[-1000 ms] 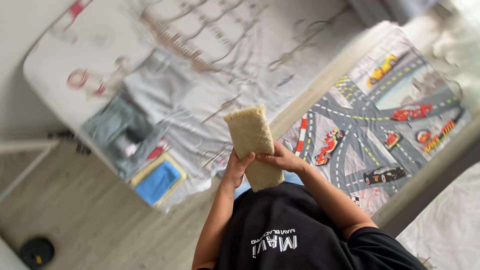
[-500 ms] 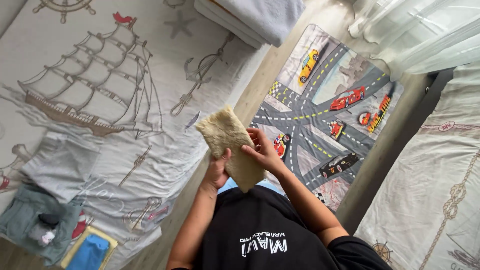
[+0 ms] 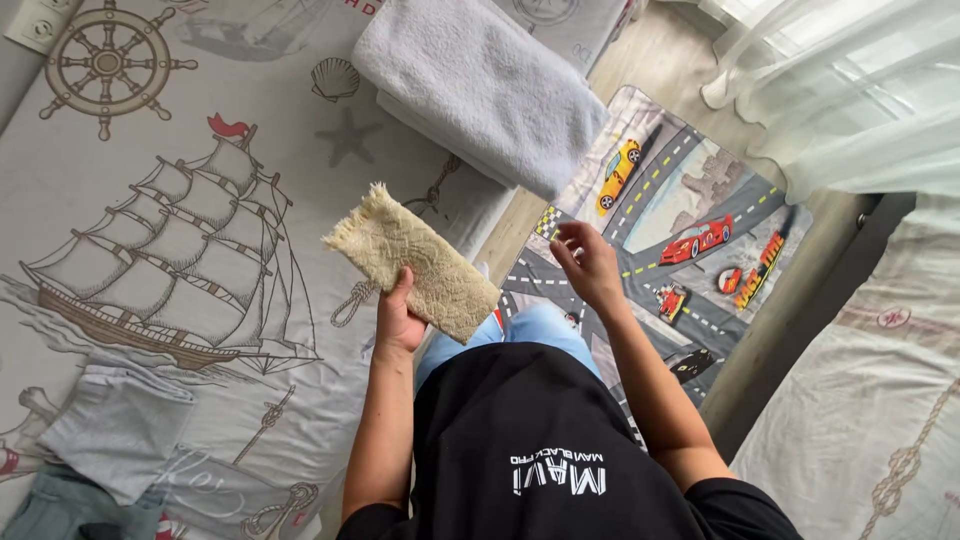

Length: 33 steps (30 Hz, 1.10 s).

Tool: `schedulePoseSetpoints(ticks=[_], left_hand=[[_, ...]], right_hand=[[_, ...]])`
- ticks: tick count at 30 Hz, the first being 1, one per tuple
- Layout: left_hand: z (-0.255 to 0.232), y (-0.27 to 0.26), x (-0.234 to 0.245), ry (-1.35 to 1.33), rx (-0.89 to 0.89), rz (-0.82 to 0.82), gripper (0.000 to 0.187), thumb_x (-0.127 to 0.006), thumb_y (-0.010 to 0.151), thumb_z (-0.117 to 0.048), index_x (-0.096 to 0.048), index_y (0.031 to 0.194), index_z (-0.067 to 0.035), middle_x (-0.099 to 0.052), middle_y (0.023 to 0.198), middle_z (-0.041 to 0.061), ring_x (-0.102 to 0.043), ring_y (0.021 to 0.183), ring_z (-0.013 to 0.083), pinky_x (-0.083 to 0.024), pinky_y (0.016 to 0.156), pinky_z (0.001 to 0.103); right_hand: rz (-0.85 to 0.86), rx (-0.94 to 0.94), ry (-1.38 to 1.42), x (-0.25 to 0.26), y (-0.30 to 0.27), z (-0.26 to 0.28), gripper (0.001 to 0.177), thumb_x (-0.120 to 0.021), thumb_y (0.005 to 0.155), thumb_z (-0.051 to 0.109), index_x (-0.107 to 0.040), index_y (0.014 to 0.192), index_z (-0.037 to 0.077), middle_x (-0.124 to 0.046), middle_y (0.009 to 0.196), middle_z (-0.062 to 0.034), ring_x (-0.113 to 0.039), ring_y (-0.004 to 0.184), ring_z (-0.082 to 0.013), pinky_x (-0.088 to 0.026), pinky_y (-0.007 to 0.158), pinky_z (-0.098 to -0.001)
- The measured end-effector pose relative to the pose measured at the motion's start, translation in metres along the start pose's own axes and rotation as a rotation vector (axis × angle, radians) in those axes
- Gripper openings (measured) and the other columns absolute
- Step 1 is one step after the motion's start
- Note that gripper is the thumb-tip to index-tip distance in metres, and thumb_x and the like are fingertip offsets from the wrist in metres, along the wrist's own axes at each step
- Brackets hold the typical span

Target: The recorder tidies a home by putting away a suitcase, organizing towels and cloths, and folding pants on a bed.

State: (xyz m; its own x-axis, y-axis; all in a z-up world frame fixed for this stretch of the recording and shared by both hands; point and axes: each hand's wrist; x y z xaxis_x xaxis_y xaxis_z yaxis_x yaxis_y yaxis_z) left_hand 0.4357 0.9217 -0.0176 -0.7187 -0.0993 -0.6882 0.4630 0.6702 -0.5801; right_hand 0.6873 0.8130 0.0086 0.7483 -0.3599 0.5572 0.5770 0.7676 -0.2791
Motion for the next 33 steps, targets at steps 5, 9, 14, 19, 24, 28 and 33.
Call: schedulePoseSetpoints(ticks=[5,9,14,19,24,28,33], left_hand=[[-0.012,0.047,-0.029,-0.066,-0.11,-0.076,0.056,-0.064,0.078,-0.024,-0.042,0.125,-0.003,-0.049,0.12,0.01,-0.046,0.111,0.0252,-0.038,0.095,0.044],[-0.014,0.061,-0.035,-0.101,-0.218,-0.183,0.056,-0.062,0.078,-0.023,-0.039,0.127,-0.005,-0.048,0.122,0.009,-0.045,0.112,0.0241,-0.038,0.095,0.043],[-0.006,0.069,-0.048,-0.174,-0.321,-0.318,0.055,-0.059,0.08,-0.02,-0.037,0.128,-0.005,-0.047,0.122,0.01,-0.046,0.112,0.0251,-0.04,0.093,0.043],[0.004,0.094,-0.066,-0.231,-0.345,-0.407,0.053,-0.058,0.082,-0.019,-0.037,0.128,-0.002,-0.048,0.122,0.011,-0.047,0.112,0.0256,-0.041,0.093,0.043],[0.014,0.106,-0.077,-0.27,-0.445,-0.407,0.047,-0.056,0.084,-0.017,-0.041,0.125,-0.002,-0.05,0.121,0.011,-0.048,0.111,0.0241,-0.042,0.093,0.041],[0.022,0.11,-0.083,-0.33,-0.503,-0.42,0.043,-0.055,0.086,-0.016,-0.043,0.124,0.0,-0.051,0.12,0.011,-0.05,0.109,0.0236,-0.043,0.091,0.04],[0.03,0.111,-0.088,-0.356,-0.54,-0.477,0.044,-0.057,0.084,-0.015,-0.043,0.123,-0.001,-0.051,0.119,0.011,-0.05,0.109,0.023,-0.043,0.091,0.04]], right_hand=[[-0.187,0.553,-0.445,-0.053,0.108,0.043,0.064,-0.072,0.076,0.03,-0.04,0.127,0.006,-0.044,0.129,-0.0159,-0.037,0.122,-0.0331,-0.031,0.103,-0.0451],[-0.036,0.381,-0.784,-0.111,0.202,0.073,0.098,-0.076,0.057,0.041,-0.021,0.13,0.006,-0.027,0.133,-0.0268,-0.023,0.123,-0.042,-0.022,0.089,-0.0636],[0.038,0.472,-1.034,-0.14,0.26,0.032,0.097,-0.074,0.063,0.031,-0.017,0.137,0.002,-0.033,0.131,-0.0318,-0.037,0.12,-0.0429,-0.038,0.086,-0.0589],[0.456,0.317,-0.559,-0.089,0.32,0.009,0.079,-0.068,0.074,0.024,-0.029,0.142,0.01,-0.06,0.107,-0.0218,-0.056,0.096,-0.0377,-0.044,0.085,-0.045],[0.806,0.1,0.147,-0.027,0.384,0.023,0.05,-0.066,0.07,0.008,-0.052,0.117,0.0,-0.062,0.102,-0.0112,-0.058,0.095,-0.0226,-0.046,0.085,-0.0326],[0.939,-0.233,0.251,-0.017,0.41,0.023,0.05,-0.063,0.069,0.006,-0.05,0.117,-0.001,-0.059,0.105,-0.0107,-0.058,0.094,-0.0212,-0.048,0.082,-0.0311],[1.026,-0.278,0.334,-0.03,0.423,0.001,0.05,-0.062,0.071,0.002,-0.049,0.119,-0.003,-0.058,0.111,-0.0141,-0.057,0.099,-0.0221,-0.047,0.086,-0.0294]])
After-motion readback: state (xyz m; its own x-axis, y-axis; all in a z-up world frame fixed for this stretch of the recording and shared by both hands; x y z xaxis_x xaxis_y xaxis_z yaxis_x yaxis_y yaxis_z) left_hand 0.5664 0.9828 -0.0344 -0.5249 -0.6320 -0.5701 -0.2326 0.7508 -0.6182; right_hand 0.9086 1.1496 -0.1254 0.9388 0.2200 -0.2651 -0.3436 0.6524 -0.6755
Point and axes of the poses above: each hand's wrist, its own y-axis towards the middle knuckle, its own x-axis out of the back of the hand, z = x × y
